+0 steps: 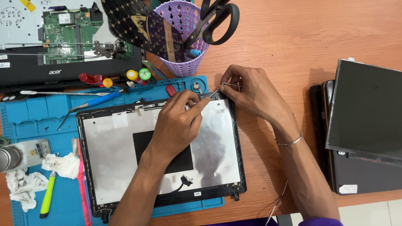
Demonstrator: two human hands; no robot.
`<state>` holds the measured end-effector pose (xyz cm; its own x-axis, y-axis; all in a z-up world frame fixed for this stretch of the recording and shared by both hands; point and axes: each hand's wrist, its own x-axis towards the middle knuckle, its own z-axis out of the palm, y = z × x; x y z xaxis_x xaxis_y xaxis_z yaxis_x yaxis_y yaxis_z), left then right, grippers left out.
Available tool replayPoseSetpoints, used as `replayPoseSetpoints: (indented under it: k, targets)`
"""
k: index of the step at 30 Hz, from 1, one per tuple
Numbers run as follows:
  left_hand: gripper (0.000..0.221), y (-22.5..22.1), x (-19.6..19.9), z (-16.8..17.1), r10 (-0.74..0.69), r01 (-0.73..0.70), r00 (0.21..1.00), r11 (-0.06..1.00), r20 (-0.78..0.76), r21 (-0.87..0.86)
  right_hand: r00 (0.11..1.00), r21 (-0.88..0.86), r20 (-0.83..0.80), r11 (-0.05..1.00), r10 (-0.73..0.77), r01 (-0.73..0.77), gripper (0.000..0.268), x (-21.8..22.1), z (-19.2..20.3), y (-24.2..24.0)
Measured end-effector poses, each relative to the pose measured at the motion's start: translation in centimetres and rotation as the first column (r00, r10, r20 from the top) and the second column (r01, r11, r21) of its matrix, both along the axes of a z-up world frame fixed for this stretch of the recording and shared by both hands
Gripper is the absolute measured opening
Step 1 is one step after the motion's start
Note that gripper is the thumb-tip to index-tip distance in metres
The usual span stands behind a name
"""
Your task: The person routes wires along the inner edges of a laptop bezel by hand and using a tool. They then pick up a replacement screen panel and align it onto the frame before using a small tool on the bottom corner.
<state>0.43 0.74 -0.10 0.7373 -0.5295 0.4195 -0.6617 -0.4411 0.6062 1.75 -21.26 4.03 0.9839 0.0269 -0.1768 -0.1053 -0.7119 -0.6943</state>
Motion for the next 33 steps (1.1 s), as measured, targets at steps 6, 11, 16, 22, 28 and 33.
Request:
replayPoseSetpoints:
  k: [6,11,16,22,28,33]
  targets:
    - [0.036,-0.1,0.0,0.0,0.0,0.001,1.0,1.0,-0.016,0.03,1.0,-0.078,0.019,0.997,0.02,-0.018,0.016,0.0,0.2,-0.4]
    - [0.038,-0.1,0.0,0.0,-0.005,0.006,1.0,0.999,-0.024,0.049,0.998,-0.053,-0.064,0.999,-0.016,0.013,0.016,-0.3,0.7,-0.6]
    - [0.039,-0.2,0.0,0.1,-0.008,0.009,1.0,0.998,-0.017,0.061,0.992,-0.011,-0.095,0.997,-0.078,0.078,0.016,-1.2,1.1,-0.6]
    - [0.039,-0.3,-0.1,0.3,-0.015,0.016,1.0,0.998,-0.017,0.066,0.979,0.024,-0.088,0.982,-0.185,0.188,0.016,-2.8,0.2,-0.1]
    - [0.044,-0.6,-0.2,0.6,-0.024,0.021,0.999,0.994,0.025,0.11,0.969,0.113,-0.039,0.963,-0.242,0.245,0.017,-4.0,-1.0,-0.2]
    - [0.047,-0.8,-0.2,0.6,-0.021,0.015,0.999,0.987,0.031,0.159,0.966,0.141,-0.051,0.956,-0.253,0.257,0.016,-4.5,-0.9,-0.7]
